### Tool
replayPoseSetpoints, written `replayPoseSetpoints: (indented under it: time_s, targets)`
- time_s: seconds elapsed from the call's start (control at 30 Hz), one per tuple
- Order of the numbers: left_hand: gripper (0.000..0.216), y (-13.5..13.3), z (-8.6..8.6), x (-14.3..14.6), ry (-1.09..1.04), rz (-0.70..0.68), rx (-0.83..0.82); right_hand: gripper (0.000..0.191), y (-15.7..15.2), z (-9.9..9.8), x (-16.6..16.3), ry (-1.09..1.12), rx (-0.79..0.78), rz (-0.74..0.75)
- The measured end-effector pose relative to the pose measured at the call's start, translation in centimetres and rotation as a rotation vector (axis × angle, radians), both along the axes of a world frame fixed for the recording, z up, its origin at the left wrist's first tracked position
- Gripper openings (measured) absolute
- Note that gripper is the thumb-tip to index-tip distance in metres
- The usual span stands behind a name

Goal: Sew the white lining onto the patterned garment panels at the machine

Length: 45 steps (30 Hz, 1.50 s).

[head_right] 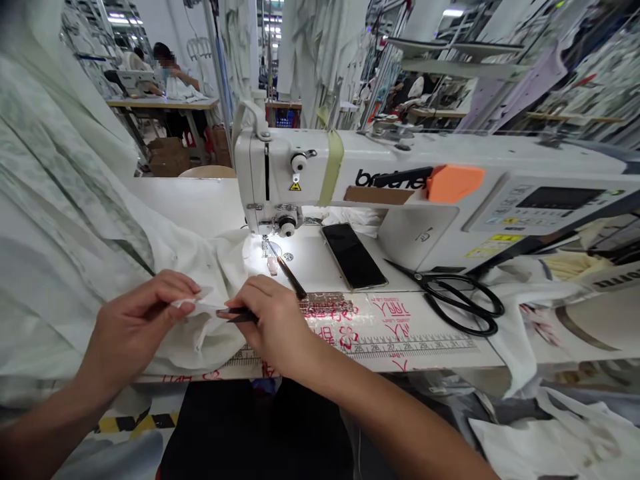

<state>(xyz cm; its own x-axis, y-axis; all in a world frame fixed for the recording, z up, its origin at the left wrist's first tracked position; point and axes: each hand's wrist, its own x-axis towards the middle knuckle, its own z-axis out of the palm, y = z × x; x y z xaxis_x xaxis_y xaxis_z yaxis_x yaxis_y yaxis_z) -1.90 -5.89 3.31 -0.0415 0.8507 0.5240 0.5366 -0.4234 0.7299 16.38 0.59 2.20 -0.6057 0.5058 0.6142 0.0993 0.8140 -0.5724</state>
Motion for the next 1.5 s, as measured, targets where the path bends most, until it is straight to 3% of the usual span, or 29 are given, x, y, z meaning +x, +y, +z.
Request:
replayPoseSetpoints:
  time_s: [0.07, 0.17, 0.3, 0.4, 0.5, 0.6, 0.67, 0.77, 0.93, 1.07, 1.2, 1.3, 1.5]
  targets:
    - [0.011, 0.1, 0.2, 0.1, 0.059, 0.037, 0.051, 0.007, 0.0, 0.0, -0.1, -0.023, -0.013, 0.020]
    - [0.012, 0.1, 0.7, 0.0, 0.125, -0.014, 0.077, 0.008, 0.3, 0.2, -0.1, -0.049, -0.039, -0.010]
    - [0.014, 0.4, 1.0, -0.8, 0.069, 0.087, -0.164, 0.011, 1.1, 0.6, 0.1, -0.087, -0.029, 0.015]
    - [0.018, 1.0, 1.4, -1.7, 0.042, 0.098, -0.205, 0.015, 1.9, 0.8, 0.3, -0.162, -0.047, 0.027]
    - [0.016, 1.8, 2.4, -2.2, 0.187, 0.065, -0.038, 0.012, 2.4, 0.9, 0.4, -0.201, 0.013, -0.015]
    - [0.015, 2.3, 3.5, -1.8, 0.455, 0.088, 0.244, 0.012, 2.3, 1.1, 0.2, -0.242, 0.141, 0.103]
    - [0.016, 2.5, 3.8, -1.3, 0.539, 0.008, 0.337, 0.016, 2.0, 1.2, 0.1, -0.261, 0.180, 0.134]
    - [0.018, 2.7, 3.5, -1.0, 0.487, -0.117, 0.321, 0.018, 1.8, 1.0, -0.1, -0.218, 0.178, 0.076]
    - [0.017, 3.0, 2.4, -1.9, 0.359, 0.068, 0.243, 0.013, 1.9, 0.9, 0.0, -0.143, 0.140, 0.040]
    - [0.016, 2.8, 1.6, -1.6, 0.240, 0.009, 0.175, 0.015, 1.9, 0.7, -0.3, -0.126, 0.160, 0.051]
    - [0.016, 2.4, 1.2, -1.2, 0.169, 0.091, 0.103, 0.018, 1.9, -0.1, -0.3, -0.094, 0.064, 0.010]
    - [0.016, 2.3, 0.9, -1.2, 0.165, -0.007, 0.100, 0.016, 1.8, -0.5, 0.0, -0.109, 0.046, 0.042]
    - [0.016, 2.2, 0.4, -1.6, 0.048, 0.068, 0.017, 0.014, 1.9, 0.1, 0.3, -0.147, -0.045, -0.017]
